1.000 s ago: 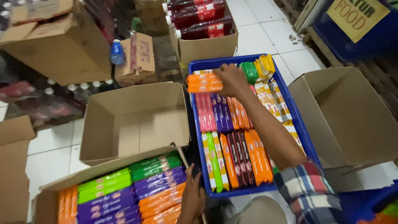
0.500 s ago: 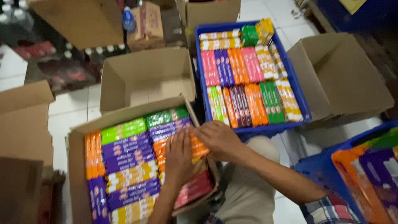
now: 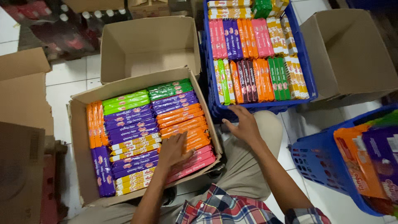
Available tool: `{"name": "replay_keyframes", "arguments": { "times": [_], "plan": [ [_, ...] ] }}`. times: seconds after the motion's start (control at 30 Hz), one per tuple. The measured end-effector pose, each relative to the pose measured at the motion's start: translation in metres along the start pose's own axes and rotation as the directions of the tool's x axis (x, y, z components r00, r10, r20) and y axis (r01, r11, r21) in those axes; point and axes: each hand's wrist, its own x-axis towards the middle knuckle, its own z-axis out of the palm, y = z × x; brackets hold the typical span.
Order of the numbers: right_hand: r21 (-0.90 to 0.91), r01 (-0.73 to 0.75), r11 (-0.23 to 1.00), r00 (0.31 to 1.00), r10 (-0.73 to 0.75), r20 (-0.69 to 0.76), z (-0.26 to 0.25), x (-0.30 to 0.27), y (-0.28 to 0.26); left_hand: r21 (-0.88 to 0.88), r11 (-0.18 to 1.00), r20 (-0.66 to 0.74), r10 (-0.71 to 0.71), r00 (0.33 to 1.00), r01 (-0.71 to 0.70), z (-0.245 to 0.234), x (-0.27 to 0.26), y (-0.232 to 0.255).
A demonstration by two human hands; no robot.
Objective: The person sits on the floor and packs colorful snack packets from a blue crate into a cardboard box. They arrange the packets in neat rows by color and type, filling the box layer by layer.
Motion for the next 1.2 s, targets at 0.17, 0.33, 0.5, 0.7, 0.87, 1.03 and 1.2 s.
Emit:
{"name": "replay_keyframes", "arguments": {
  "times": [0.17,0.33,0.5,0.7,0.87,1.03,1.2],
  "plan": [
    [-0.064,-0.091,0.994,0.995,0.093,0.03,0.019,0.035,0.03,0.145,0.983,0.087,-0.124,0.988,0.111,0.003,0.001,0.03],
    [-0.236,-0.229,0.944,0.964,0.254,0.081,0.069,0.096,0.092,0.135,0.987,-0.068,-0.079,0.995,0.087,0.025,-0.011,0.045],
    [-0.458,-0.393,0.797,0.814,0.534,0.23,0.051,0.136,0.049,0.206,0.977,-0.237,-0.01,0.971,0.06,0.067,-0.029,0.048],
    [-0.403,-0.404,0.821,0.789,0.536,0.301,0.042,0.144,0.036,-0.026,0.993,-0.302,-0.122,0.945,0.119,0.066,-0.041,0.051],
    [-0.375,-0.46,0.805,0.754,0.577,0.313,0.029,0.147,0.038,0.005,0.995,-0.314,-0.092,0.945,0.098,0.07,-0.041,0.048],
    [-0.462,-0.376,0.803,0.821,0.52,0.236,0.031,0.14,0.032,-0.012,0.993,-0.302,-0.113,0.947,0.114,0.066,-0.041,0.051],
    [-0.545,-0.343,0.765,0.845,0.504,0.176,0.039,0.141,0.025,0.001,0.992,-0.296,-0.118,0.948,0.124,0.071,-0.04,0.048]
  ]
}}
